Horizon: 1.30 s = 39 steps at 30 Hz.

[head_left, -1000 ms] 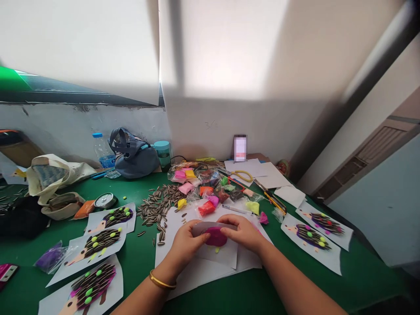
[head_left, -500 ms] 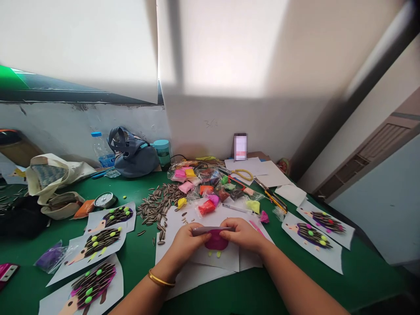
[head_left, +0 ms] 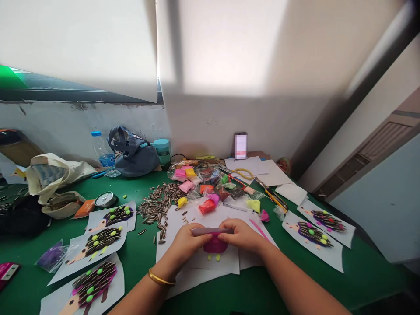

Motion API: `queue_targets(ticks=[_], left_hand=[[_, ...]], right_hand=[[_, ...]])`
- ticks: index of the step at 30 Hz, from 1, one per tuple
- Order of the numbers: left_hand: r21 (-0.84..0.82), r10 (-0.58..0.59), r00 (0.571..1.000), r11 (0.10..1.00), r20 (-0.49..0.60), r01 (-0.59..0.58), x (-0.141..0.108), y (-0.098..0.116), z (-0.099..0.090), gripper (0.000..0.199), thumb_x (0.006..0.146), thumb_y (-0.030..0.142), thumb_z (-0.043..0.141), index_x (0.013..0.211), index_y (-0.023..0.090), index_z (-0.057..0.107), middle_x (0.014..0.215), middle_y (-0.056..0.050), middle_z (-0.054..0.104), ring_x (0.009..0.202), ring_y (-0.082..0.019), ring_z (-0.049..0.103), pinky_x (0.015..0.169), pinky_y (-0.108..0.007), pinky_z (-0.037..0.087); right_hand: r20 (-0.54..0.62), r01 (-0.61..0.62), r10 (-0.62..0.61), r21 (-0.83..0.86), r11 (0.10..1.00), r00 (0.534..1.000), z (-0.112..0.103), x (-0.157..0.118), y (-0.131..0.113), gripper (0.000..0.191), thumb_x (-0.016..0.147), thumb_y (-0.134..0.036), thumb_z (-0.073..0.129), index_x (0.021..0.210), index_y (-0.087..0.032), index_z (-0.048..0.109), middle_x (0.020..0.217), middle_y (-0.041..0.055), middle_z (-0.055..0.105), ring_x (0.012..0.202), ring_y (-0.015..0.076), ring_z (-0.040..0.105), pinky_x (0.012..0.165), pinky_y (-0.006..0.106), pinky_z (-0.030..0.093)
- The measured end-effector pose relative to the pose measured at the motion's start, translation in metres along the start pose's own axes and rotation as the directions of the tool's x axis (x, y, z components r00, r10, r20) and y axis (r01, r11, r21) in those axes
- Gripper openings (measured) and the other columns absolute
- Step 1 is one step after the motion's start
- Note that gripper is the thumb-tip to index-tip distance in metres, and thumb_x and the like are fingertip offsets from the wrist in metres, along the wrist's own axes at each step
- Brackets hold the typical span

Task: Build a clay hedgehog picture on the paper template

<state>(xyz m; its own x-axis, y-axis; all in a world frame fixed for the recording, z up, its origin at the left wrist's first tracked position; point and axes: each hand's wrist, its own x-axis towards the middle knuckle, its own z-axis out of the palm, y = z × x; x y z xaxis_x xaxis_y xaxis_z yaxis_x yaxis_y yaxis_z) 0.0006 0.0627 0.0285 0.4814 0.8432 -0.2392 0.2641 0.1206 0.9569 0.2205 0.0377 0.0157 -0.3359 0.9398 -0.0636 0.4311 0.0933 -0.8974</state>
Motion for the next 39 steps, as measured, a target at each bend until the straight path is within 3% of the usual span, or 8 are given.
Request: queue_targets(ticks=[5, 14, 21, 26, 32, 39], left_hand=[[0.013, -0.02, 1.0, 1.0, 0.018, 0.02, 0.0, 0.002, 0.0, 0.042, 0.063, 0.052, 0.078, 0.078, 0.015, 0.069, 0.06, 0.002, 0.06, 0.056, -0.013, 0.049, 0.052, -0.023, 0.032], [0.066, 0.048, 0.998, 0.997, -0.03, -0.046, 0.001, 0.0, 0.002, 0.037, 0.072, 0.052, 0.071, 0.073, 0.015, 0.071, 0.062, 0.0, 0.063, 0.061, -0.015, 0.052, 0.055, -0.023, 0.034], [0.048, 0.043, 0.998, 0.998, -0.038, -0.041, -0.001, 0.003, 0.003, 0.036, 0.069, 0.052, 0.073, 0.072, 0.016, 0.07, 0.064, 0.0, 0.064, 0.063, -0.016, 0.053, 0.057, -0.024, 0.036], [0.053, 0.034, 0.999, 0.998, -0.035, -0.032, 0.001, 0.0, 0.001, 0.04, 0.07, 0.055, 0.072, 0.073, 0.015, 0.069, 0.063, 0.0, 0.063, 0.061, -0.015, 0.052, 0.054, -0.024, 0.035], [0.047, 0.024, 0.999, 0.999, -0.042, -0.022, 0.003, -0.003, 0.0, 0.042, 0.069, 0.056, 0.073, 0.075, 0.014, 0.069, 0.061, 0.001, 0.061, 0.058, -0.014, 0.05, 0.052, -0.023, 0.034], [0.007, 0.012, 0.999, 1.0, -0.03, -0.012, 0.002, -0.001, -0.002, 0.041, 0.069, 0.054, 0.073, 0.078, 0.014, 0.07, 0.069, -0.001, 0.065, 0.063, -0.015, 0.053, 0.054, -0.024, 0.037]], right_hand=[[-0.005, 0.004, -0.004, -0.02, 1.0, 1.0, 0.001, 0.0, 0.0, 0.025, 0.08, -0.041, 0.065, 0.085, -0.018, 0.071, 0.083, 0.0026, 0.067, 0.078, 0.0184, 0.06, 0.067, 0.025, 0.043], [0.026, 0.022, -0.021, -0.016, 1.0, 0.999, -0.002, 0.0, 0.004, 0.027, 0.079, -0.044, 0.07, 0.091, -0.02, 0.072, 0.088, 0.0019, 0.068, 0.082, 0.0195, 0.061, 0.069, 0.025, 0.045], [0.027, 0.037, -0.037, -0.015, 0.999, 0.999, 0.0, 0.002, 0.004, 0.029, 0.088, -0.045, 0.058, 0.084, -0.018, 0.071, 0.08, 0.0016, 0.068, 0.077, 0.0175, 0.059, 0.068, 0.025, 0.044], [0.035, 0.09, -0.088, -0.042, 0.995, 0.995, -0.003, 0.002, 0.004, 0.036, 0.094, -0.046, 0.048, 0.085, -0.02, 0.071, 0.084, 0.0023, 0.069, 0.083, 0.0192, 0.06, 0.076, 0.028, 0.046], [0.054, 0.015, -0.015, 0.011, 1.0, 0.998, -0.005, 0.003, 0.009, 0.028, 0.085, -0.045, 0.064, 0.095, -0.02, 0.073, 0.091, 0.0029, 0.07, 0.085, 0.0203, 0.062, 0.073, 0.027, 0.047], [0.1, 0.034, -0.04, 0.069, 0.997, 0.994, -0.007, 0.002, 0.013, 0.032, 0.083, -0.046, 0.067, 0.102, -0.021, 0.073, 0.096, 0.0026, 0.071, 0.089, 0.021, 0.062, 0.078, 0.028, 0.047]])
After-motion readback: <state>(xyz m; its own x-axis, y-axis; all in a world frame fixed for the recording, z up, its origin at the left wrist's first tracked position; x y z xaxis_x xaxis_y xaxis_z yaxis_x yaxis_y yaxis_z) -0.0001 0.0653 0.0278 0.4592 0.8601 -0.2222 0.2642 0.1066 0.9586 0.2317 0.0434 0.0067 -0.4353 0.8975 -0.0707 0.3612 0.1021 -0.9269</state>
